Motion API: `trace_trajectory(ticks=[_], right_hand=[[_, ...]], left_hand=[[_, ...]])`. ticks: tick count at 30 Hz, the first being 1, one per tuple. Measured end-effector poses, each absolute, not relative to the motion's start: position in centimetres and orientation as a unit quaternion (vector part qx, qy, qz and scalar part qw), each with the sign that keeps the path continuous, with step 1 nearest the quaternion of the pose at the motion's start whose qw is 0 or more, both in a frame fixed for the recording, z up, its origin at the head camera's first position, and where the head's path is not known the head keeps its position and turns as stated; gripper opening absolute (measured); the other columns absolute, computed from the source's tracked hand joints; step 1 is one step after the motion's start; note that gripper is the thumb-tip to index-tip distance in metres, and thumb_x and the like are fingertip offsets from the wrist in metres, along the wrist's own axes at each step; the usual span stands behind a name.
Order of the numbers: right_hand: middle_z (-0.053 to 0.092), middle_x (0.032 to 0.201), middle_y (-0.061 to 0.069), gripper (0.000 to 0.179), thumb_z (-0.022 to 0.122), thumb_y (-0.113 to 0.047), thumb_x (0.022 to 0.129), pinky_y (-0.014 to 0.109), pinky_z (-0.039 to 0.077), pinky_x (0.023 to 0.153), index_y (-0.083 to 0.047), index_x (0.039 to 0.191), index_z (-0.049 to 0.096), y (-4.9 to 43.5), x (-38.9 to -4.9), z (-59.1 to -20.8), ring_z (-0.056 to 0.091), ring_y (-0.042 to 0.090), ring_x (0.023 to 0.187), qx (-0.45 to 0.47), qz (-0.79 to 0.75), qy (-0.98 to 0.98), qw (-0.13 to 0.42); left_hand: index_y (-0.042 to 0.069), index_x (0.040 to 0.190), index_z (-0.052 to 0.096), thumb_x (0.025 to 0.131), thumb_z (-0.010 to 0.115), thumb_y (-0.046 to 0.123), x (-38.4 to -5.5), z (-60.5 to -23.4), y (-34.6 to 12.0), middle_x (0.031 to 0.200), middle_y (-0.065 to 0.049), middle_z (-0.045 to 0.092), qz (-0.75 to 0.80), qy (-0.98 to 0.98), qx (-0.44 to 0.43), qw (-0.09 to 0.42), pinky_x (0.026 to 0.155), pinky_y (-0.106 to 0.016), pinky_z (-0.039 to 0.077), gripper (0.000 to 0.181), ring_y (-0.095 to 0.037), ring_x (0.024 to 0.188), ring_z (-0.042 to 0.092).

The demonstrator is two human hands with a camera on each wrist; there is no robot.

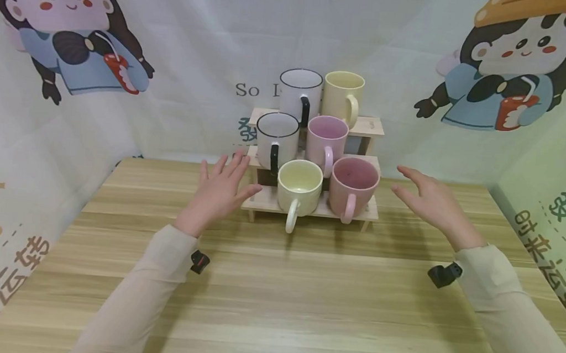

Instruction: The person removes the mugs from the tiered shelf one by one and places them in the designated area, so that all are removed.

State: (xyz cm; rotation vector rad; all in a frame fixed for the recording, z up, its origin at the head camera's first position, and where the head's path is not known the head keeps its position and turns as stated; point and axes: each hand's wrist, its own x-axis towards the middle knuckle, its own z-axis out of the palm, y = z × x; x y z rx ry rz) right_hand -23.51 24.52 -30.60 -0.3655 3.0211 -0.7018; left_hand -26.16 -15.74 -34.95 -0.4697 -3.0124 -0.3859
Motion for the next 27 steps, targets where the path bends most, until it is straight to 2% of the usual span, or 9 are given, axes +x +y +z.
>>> trace_trajectory(ticks=[9,15,21,27], right_hand=[[0.031,0.152,0.023,0.064,0.041,-0.042,0.100,0.060,0.024,0.111,-0.003,0.149,0.030,24.3,-23.8,-30.3,0.028,0.044,0.138,-0.128,-0.236,0.963,0.009],[0.045,0.142,0.027,0.065,0.040,-0.046,0.099,0.062,0.033,0.104,-0.003,0.146,0.034,24.1,-24.1,-30.3,0.040,0.046,0.130,-0.112,-0.235,0.966,0.001],[0.053,0.134,0.027,0.061,0.041,-0.046,0.099,0.060,0.041,0.098,-0.002,0.142,0.041,23.6,-24.6,-29.9,0.049,0.044,0.122,-0.102,-0.224,0.969,-0.002],[0.056,0.129,0.027,0.060,0.041,-0.046,0.099,0.056,0.048,0.092,-0.002,0.138,0.045,23.0,-25.1,-29.5,0.055,0.043,0.115,-0.103,-0.221,0.970,0.001]], left_hand=[[0.013,0.154,0.013,0.095,0.032,0.062,-26.8,-35.3,-15.2,0.161,-0.004,-0.001,-0.117,-0.980,-0.154,0.034,0.110,-0.062,-0.016,0.079,-0.037,0.147,0.002],[0.013,0.154,0.014,0.096,0.036,0.059,-27.1,-35.2,-14.9,0.161,-0.004,0.000,-0.119,-0.980,-0.152,0.036,0.111,-0.063,-0.014,0.077,-0.037,0.147,0.003],[0.012,0.153,0.018,0.096,0.039,0.057,-27.7,-35.5,-14.8,0.161,-0.005,0.003,-0.131,-0.979,-0.150,0.040,0.111,-0.065,-0.008,0.076,-0.037,0.147,0.000],[0.012,0.153,0.018,0.096,0.039,0.057,-28.0,-35.6,-14.7,0.161,-0.007,0.005,-0.132,-0.979,-0.149,0.036,0.112,-0.068,0.004,0.076,-0.038,0.146,-0.001]])
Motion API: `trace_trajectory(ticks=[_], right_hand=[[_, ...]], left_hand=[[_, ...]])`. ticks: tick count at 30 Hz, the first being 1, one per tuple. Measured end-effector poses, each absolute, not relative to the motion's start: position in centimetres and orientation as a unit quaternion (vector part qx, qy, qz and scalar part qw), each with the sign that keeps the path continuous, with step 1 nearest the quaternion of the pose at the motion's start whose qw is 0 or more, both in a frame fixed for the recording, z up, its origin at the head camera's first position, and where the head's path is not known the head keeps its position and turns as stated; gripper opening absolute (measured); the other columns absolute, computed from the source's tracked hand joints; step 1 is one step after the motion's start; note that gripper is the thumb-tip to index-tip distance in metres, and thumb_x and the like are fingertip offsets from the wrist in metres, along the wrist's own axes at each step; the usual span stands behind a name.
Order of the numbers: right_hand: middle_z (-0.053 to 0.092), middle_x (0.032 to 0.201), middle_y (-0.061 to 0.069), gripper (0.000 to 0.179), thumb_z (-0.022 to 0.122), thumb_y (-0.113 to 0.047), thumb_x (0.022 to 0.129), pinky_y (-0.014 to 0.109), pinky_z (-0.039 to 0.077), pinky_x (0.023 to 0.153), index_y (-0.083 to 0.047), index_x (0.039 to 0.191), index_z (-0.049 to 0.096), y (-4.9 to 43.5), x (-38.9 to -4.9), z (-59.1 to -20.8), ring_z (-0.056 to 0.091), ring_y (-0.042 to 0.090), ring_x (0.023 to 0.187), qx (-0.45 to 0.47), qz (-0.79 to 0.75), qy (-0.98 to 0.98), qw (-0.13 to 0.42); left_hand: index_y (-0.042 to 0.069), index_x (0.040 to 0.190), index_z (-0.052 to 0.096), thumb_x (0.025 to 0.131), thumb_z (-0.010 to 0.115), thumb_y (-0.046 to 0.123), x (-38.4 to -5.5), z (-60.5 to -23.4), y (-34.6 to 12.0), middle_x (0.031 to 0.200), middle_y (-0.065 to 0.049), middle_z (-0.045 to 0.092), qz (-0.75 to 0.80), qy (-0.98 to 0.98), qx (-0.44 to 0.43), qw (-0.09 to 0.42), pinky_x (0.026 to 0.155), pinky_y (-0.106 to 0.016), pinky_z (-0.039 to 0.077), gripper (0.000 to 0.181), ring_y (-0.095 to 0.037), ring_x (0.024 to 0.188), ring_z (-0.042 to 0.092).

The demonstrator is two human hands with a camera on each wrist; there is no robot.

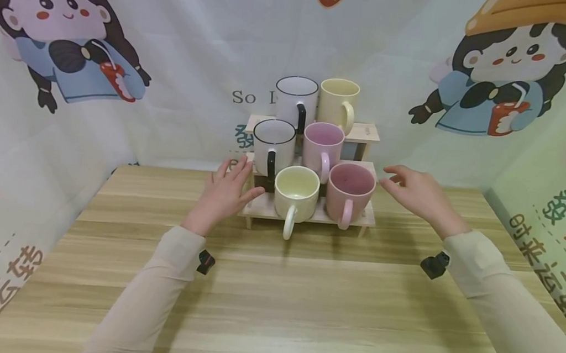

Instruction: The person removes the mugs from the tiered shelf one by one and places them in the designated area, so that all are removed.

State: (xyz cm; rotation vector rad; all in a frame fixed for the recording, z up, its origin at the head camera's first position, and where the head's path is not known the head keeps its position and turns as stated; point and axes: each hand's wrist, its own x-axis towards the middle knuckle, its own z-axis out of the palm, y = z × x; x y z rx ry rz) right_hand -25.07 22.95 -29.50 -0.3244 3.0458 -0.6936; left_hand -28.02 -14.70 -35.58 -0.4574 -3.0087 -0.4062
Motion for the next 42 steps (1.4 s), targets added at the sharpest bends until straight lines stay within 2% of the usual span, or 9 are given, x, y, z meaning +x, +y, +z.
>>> trace_trajectory(ticks=[10,21,32,42], right_hand=[[0.059,0.125,0.026,0.053,0.043,-0.040,0.099,0.056,0.048,0.090,0.000,0.132,0.052,22.3,-25.7,-28.9,0.057,0.042,0.112,-0.116,-0.209,0.971,0.003],[0.061,0.121,0.027,0.052,0.046,-0.038,0.098,0.056,0.048,0.087,-0.001,0.135,0.050,21.6,-26.7,-27.9,0.058,0.041,0.109,-0.127,-0.198,0.972,0.009],[0.056,0.128,0.026,0.057,0.044,-0.046,0.097,0.057,0.046,0.092,-0.004,0.134,0.051,20.7,-29.0,-25.5,0.054,0.040,0.115,-0.124,-0.197,0.972,0.022],[0.056,0.128,0.025,0.056,0.043,-0.045,0.096,0.055,0.046,0.091,-0.003,0.132,0.050,20.4,-30.5,-24.2,0.053,0.039,0.114,-0.123,-0.201,0.972,0.016]], left_hand=[[0.013,0.154,0.015,0.096,0.036,0.060,-28.1,-36.0,-14.7,0.161,-0.007,0.009,-0.131,-0.981,-0.142,0.006,0.109,-0.070,0.010,0.077,-0.037,0.147,-0.005],[0.015,0.154,0.016,0.095,0.040,0.058,-27.7,-36.3,-14.8,0.162,-0.005,0.009,-0.132,-0.981,-0.144,0.000,0.107,-0.072,-0.002,0.077,-0.041,0.145,-0.009],[0.014,0.153,0.020,0.095,0.040,0.058,-27.9,-35.9,-14.8,0.161,-0.007,0.014,-0.114,-0.982,-0.151,0.021,0.114,-0.063,-0.001,0.076,-0.041,0.146,0.000],[0.013,0.152,0.023,0.095,0.039,0.059,-28.2,-35.6,-14.7,0.160,-0.008,0.016,-0.090,-0.983,-0.157,0.029,0.116,-0.060,0.009,0.075,-0.044,0.143,0.013]])
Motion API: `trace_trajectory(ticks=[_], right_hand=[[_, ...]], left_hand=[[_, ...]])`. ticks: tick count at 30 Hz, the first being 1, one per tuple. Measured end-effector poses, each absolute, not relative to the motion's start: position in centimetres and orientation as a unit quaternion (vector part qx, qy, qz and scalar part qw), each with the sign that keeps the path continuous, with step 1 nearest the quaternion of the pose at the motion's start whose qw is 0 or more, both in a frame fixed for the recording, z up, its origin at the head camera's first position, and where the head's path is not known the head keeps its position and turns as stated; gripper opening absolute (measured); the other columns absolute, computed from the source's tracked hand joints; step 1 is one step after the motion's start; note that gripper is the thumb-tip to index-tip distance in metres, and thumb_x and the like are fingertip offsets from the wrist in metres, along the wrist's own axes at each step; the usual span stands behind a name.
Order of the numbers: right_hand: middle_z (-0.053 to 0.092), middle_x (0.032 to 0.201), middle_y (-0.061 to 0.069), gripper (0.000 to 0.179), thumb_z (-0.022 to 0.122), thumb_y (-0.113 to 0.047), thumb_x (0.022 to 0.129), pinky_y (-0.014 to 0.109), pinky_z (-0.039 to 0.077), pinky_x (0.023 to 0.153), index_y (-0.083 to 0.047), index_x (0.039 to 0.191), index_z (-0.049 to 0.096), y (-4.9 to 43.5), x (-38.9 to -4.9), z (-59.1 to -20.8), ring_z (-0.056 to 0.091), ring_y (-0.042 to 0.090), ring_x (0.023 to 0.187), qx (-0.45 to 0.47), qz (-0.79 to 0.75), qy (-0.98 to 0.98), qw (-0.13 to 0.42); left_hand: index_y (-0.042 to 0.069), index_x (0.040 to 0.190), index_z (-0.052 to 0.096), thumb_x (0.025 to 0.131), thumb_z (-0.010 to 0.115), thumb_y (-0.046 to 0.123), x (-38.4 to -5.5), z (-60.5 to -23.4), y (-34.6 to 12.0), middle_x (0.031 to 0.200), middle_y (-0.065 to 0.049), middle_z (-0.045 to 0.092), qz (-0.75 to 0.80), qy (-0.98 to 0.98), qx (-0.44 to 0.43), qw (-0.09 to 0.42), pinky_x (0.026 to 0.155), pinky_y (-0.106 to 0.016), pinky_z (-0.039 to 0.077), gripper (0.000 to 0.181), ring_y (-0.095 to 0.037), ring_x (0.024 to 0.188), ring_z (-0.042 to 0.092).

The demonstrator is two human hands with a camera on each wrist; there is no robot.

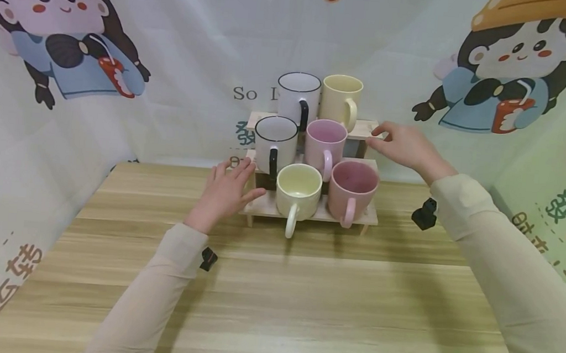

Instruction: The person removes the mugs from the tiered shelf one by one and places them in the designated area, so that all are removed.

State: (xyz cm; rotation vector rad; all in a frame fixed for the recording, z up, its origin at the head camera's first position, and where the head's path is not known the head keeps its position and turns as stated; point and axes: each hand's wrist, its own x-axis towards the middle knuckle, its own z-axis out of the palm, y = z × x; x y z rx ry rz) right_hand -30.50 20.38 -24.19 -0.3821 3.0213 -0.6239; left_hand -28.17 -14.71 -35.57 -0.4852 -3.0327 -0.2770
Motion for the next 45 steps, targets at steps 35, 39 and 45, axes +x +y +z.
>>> trace_trajectory(ticks=[35,39,45], right_hand=[[0.059,0.093,0.016,0.052,0.044,-0.050,0.095,0.032,0.041,0.064,-0.001,0.107,0.053,16.8,-34.7,-23.2,0.053,0.026,0.083,-0.104,-0.236,0.965,-0.048],[0.056,0.091,0.013,0.049,0.045,-0.048,0.094,0.031,0.037,0.064,-0.001,0.100,0.055,16.3,-35.2,-23.3,0.048,0.025,0.082,-0.111,-0.230,0.965,-0.065],[0.051,0.074,0.006,0.037,0.049,-0.040,0.093,0.029,0.034,0.059,-0.004,0.085,0.055,15.8,-35.7,-22.8,0.043,0.020,0.068,-0.120,-0.228,0.963,-0.083]], left_hand=[[0.014,0.151,0.028,0.095,0.044,0.056,-27.8,-36.0,-14.7,0.159,-0.006,0.021,-0.104,-0.984,-0.138,0.034,0.112,-0.060,0.018,0.072,-0.046,0.135,0.025],[0.015,0.150,0.030,0.094,0.043,0.057,-27.7,-35.8,-14.6,0.158,-0.005,0.023,-0.108,-0.985,-0.133,0.040,0.112,-0.061,0.019,0.071,-0.046,0.136,0.024],[0.015,0.150,0.030,0.095,0.044,0.056,-28.0,-35.4,-14.4,0.158,-0.004,0.023,-0.100,-0.985,-0.136,0.046,0.112,-0.061,0.020,0.071,-0.045,0.137,0.024]])
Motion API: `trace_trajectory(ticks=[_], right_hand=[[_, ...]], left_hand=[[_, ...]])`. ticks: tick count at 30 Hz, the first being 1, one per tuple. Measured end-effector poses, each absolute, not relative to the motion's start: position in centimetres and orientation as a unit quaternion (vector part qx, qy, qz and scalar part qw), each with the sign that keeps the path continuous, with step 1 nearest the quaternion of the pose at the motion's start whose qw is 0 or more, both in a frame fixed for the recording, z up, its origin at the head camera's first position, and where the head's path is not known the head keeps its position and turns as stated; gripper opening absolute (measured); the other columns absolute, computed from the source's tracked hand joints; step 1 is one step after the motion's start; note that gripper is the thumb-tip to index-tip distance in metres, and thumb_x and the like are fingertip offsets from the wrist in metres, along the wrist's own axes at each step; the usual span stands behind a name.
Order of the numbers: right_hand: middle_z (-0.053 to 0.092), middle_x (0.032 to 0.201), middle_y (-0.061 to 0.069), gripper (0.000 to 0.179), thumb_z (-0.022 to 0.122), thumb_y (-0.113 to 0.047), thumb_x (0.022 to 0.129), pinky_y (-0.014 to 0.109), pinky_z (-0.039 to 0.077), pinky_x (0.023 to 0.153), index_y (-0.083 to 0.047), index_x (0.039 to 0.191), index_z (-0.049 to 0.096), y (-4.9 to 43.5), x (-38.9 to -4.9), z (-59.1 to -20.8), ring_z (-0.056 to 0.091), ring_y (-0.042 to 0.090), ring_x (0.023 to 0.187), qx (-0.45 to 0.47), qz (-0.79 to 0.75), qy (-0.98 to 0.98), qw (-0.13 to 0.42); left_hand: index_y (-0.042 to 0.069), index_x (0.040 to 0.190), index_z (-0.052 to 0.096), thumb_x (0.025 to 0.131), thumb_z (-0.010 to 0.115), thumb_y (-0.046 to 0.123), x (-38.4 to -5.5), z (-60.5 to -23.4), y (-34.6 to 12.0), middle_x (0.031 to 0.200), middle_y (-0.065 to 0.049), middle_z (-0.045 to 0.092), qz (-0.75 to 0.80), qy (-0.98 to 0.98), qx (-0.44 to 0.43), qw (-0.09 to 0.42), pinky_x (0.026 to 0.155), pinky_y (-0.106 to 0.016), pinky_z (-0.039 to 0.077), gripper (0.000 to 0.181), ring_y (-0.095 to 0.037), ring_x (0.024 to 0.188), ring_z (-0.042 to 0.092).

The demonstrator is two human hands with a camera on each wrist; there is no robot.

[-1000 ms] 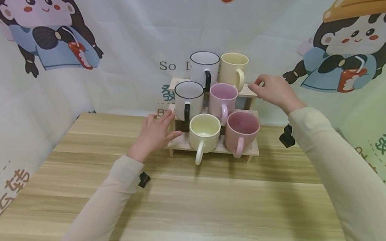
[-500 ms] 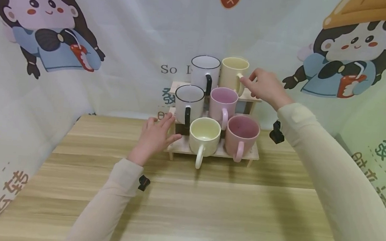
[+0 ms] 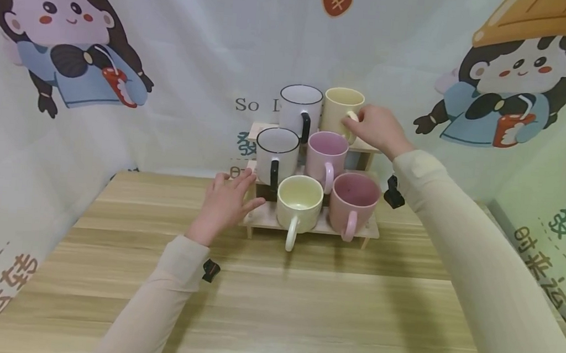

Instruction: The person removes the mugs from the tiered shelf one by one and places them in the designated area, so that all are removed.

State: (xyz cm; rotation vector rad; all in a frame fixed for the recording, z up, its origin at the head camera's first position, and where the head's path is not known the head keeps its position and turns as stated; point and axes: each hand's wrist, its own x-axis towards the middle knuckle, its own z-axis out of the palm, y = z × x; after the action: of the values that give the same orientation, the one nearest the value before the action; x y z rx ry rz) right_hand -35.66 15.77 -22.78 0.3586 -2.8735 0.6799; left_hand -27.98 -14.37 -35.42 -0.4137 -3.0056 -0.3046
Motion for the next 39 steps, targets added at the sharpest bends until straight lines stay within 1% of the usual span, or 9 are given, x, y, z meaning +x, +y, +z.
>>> trace_trajectory(ticks=[3,6,9,12,16,24,31,36,39], right_hand=[[0.050,0.069,0.004,0.033,0.049,-0.034,0.094,0.029,0.034,0.058,-0.006,0.077,0.054,15.1,-35.8,-22.6,0.043,0.019,0.064,0.129,0.219,-0.962,0.096],[0.049,0.065,0.004,0.033,0.047,-0.026,0.095,0.030,0.034,0.057,-0.007,0.069,0.051,14.8,-35.9,-22.7,0.044,0.020,0.063,0.134,0.201,-0.963,0.118],[0.049,0.063,0.006,0.033,0.045,-0.021,0.095,0.031,0.034,0.056,-0.007,0.065,0.048,14.5,-36.0,-23.1,0.045,0.023,0.063,0.136,0.187,-0.963,0.142],[0.052,0.065,0.008,0.032,0.044,-0.020,0.095,0.032,0.036,0.057,-0.007,0.066,0.049,14.6,-35.8,-23.8,0.048,0.025,0.065,0.131,0.185,-0.962,0.153],[0.053,0.071,0.010,0.030,0.042,-0.022,0.096,0.034,0.037,0.058,-0.005,0.072,0.049,14.9,-35.6,-24.3,0.050,0.027,0.068,0.113,0.198,-0.960,0.162],[0.053,0.071,0.013,0.029,0.041,-0.023,0.097,0.038,0.039,0.060,-0.004,0.077,0.051,15.8,-35.3,-24.5,0.051,0.031,0.071,0.097,0.195,-0.954,0.205],[0.059,0.079,0.019,0.030,0.043,-0.024,0.097,0.041,0.041,0.063,0.000,0.085,0.056,17.8,-34.9,-24.0,0.053,0.033,0.073,0.071,0.210,-0.945,0.241],[0.061,0.081,0.021,0.032,0.043,-0.025,0.097,0.045,0.044,0.064,0.000,0.084,0.056,18.8,-34.2,-24.0,0.055,0.036,0.074,0.056,0.209,-0.944,0.248],[0.062,0.081,0.023,0.032,0.045,-0.025,0.097,0.047,0.044,0.065,0.001,0.082,0.057,19.7,-33.8,-24.1,0.056,0.037,0.074,0.050,0.207,-0.940,0.266]], left_hand=[[0.015,0.150,0.031,0.094,0.045,0.056,-28.1,-35.3,-14.5,0.158,-0.004,0.024,-0.097,-0.985,-0.137,0.053,0.112,-0.061,0.021,0.071,-0.046,0.137,0.024],[0.015,0.150,0.031,0.094,0.046,0.056,-28.1,-35.2,-14.5,0.158,-0.004,0.024,-0.096,-0.984,-0.137,0.052,0.112,-0.061,0.021,0.071,-0.047,0.137,0.024],[0.015,0.150,0.030,0.093,0.047,0.055,-27.9,-35.3,-14.6,0.158,-0.004,0.024,-0.097,-0.985,-0.133,0.047,0.112,-0.062,0.020,0.071,-0.047,0.138,0.023],[0.015,0.150,0.031,0.093,0.047,0.054,-27.8,-35.6,-14.6,0.158,-0.004,0.024,-0.099,-0.986,-0.128,0.041,0.113,-0.061,0.018,0.071,-0.046,0.138,0.023],[0.015,0.149,0.032,0.094,0.047,0.054,-27.6,-35.8,-14.7,0.158,-0.003,0.025,-0.101,-0.985,-0.129,0.049,0.113,-0.060,0.018,0.070,-0.044,0.138,0.023],[0.016,0.149,0.033,0.093,0.048,0.054,-28.0,-35.7,-14.7,0.158,-0.003,0.025,-0.103,-0.984,-0.131,0.058,0.113,-0.060,0.020,0.069,-0.044,0.137,0.024],[0.015,0.149,0.033,0.093,0.049,0.054,-28.4,-35.2,-14.3,0.157,-0.003,0.026,-0.098,-0.985,-0.131,0.058,0.113,-0.059,0.020,0.070,-0.045,0.137,0.025],[0.015,0.148,0.034,0.092,0.050,0.054,-28.0,-35.2,-14.4,0.157,-0.004,0.027,-0.100,-0.985,-0.128,0.055,0.112,-0.059,0.022,0.070,-0.044,0.136,0.026],[0.015,0.148,0.034,0.093,0.050,0.054,-28.0,-35.3,-14.4,0.157,-0.004,0.027,-0.100,-0.985,-0.129,0.057,0.111,-0.060,0.024,0.069,-0.044,0.135,0.027]])
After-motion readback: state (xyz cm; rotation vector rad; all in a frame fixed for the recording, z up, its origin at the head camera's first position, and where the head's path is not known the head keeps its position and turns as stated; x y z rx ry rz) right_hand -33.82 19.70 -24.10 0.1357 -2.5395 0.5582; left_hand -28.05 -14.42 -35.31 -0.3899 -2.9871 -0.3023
